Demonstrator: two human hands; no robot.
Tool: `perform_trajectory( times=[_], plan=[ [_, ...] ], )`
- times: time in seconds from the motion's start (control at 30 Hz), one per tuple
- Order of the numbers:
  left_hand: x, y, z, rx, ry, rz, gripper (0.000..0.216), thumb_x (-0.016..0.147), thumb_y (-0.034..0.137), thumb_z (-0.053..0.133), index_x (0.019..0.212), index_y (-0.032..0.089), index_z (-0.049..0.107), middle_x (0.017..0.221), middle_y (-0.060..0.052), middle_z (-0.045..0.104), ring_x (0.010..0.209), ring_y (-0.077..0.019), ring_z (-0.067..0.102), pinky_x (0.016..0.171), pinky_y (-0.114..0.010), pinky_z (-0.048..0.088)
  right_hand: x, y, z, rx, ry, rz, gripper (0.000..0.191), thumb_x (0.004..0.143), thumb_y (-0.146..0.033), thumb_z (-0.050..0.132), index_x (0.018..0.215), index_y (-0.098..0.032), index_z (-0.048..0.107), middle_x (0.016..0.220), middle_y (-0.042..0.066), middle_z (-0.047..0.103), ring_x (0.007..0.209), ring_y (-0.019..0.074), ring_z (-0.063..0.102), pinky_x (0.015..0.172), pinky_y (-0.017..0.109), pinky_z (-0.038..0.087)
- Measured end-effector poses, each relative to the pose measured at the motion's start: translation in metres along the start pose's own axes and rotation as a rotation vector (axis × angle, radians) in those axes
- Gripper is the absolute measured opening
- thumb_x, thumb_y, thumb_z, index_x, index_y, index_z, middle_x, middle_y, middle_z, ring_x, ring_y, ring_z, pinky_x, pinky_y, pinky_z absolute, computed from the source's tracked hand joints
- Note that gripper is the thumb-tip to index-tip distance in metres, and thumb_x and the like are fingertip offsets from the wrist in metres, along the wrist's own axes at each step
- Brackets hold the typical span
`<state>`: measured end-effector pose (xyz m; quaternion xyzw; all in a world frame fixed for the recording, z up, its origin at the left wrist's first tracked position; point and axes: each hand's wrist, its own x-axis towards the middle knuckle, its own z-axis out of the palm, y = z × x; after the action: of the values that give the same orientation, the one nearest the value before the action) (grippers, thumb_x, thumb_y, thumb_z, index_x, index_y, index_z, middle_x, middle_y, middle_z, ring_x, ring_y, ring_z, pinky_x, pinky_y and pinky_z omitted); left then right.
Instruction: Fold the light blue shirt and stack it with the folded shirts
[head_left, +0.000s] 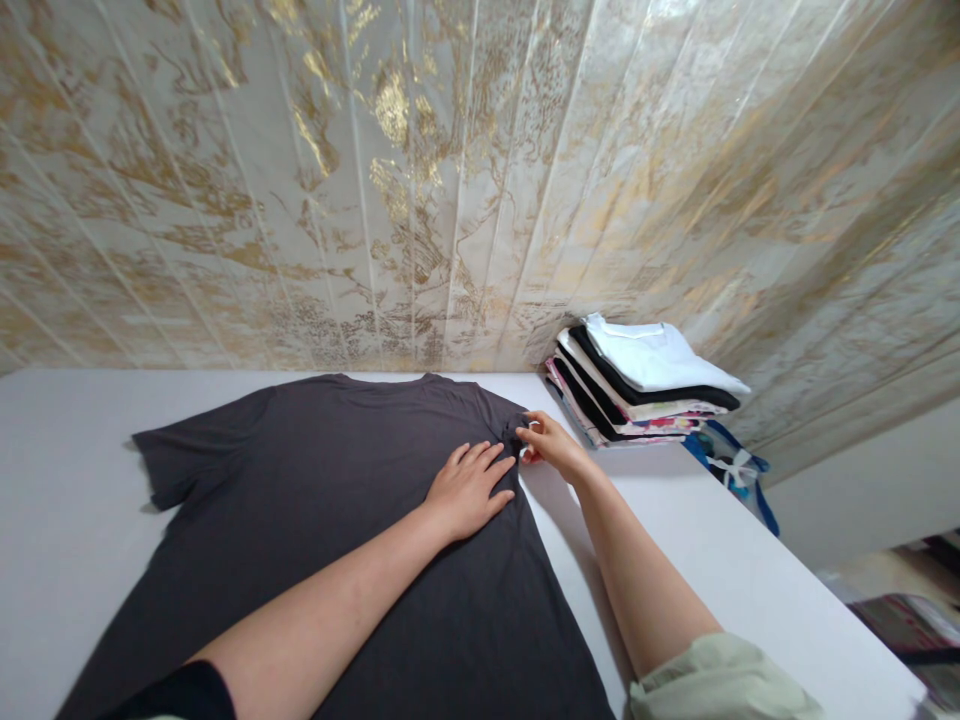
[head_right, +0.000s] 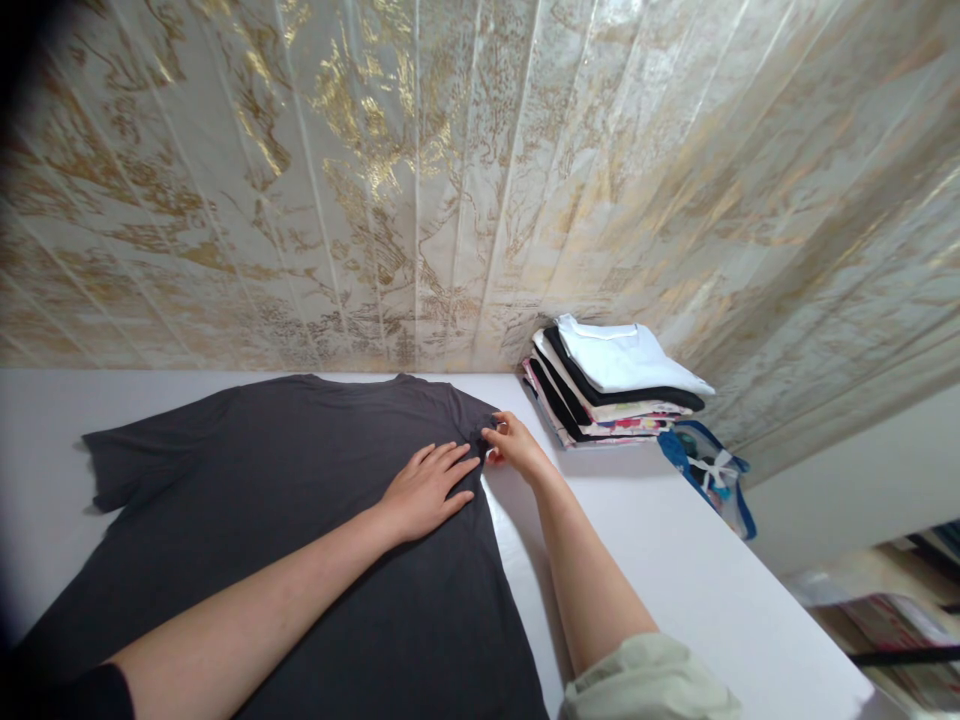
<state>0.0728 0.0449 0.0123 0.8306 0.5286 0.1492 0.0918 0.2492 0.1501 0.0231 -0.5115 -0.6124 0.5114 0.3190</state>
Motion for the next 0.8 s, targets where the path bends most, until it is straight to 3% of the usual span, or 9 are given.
perform_trajectory(
  times=[0.13,0.33,0.63,0.8],
  plan=[
    [0.000,0.000,0.001,-0.009,0.002,0.000,0.053,0.094,0.049,0.042,0.141,0.025,0.044,0.153,-0.005,0.037,0.142,-0.0259,0.029,0.116,-0.048,0.021,0.003,0.003,-0.006,-0.065,0.011,-0.001,0.040,0.078,-0.018,0.059,0.116,-0.020,0.048,0.057,-0.011,0.050,0.043,0.0109,0.058,0.042,0.020,0.044],
    [0.001,0.001,0.002,-0.014,0.010,-0.008,0.055,0.094,0.049,0.041,0.141,0.022,0.043,0.153,-0.006,0.037,0.142,-0.0241,0.029,0.117,-0.047,0.020,0.009,0.007,-0.011,-0.334,0.234,-0.085,0.025,0.080,-0.021,0.056,0.105,-0.018,0.056,0.051,-0.010,0.048,0.038,0.0099,0.051,0.040,0.020,0.039],
    [0.000,0.001,-0.001,-0.014,-0.002,-0.016,0.052,0.094,0.049,0.040,0.140,0.024,0.044,0.152,-0.005,0.038,0.142,-0.0245,0.029,0.116,-0.047,0.021,-0.006,-0.012,-0.009,0.093,0.003,-0.001,0.036,0.085,-0.026,0.056,0.120,-0.023,0.052,0.080,-0.004,0.060,0.046,0.0061,0.056,0.047,0.020,0.044],
    [0.000,0.000,-0.001,-0.010,-0.012,-0.001,0.050,0.094,0.048,0.041,0.140,0.029,0.045,0.153,-0.005,0.037,0.142,-0.0256,0.029,0.116,-0.048,0.020,-0.007,-0.014,-0.013,0.093,0.004,0.056,0.027,0.084,-0.024,0.059,0.111,-0.020,0.056,0.071,-0.004,0.061,0.046,0.0060,0.056,0.048,0.018,0.044]
  ],
)
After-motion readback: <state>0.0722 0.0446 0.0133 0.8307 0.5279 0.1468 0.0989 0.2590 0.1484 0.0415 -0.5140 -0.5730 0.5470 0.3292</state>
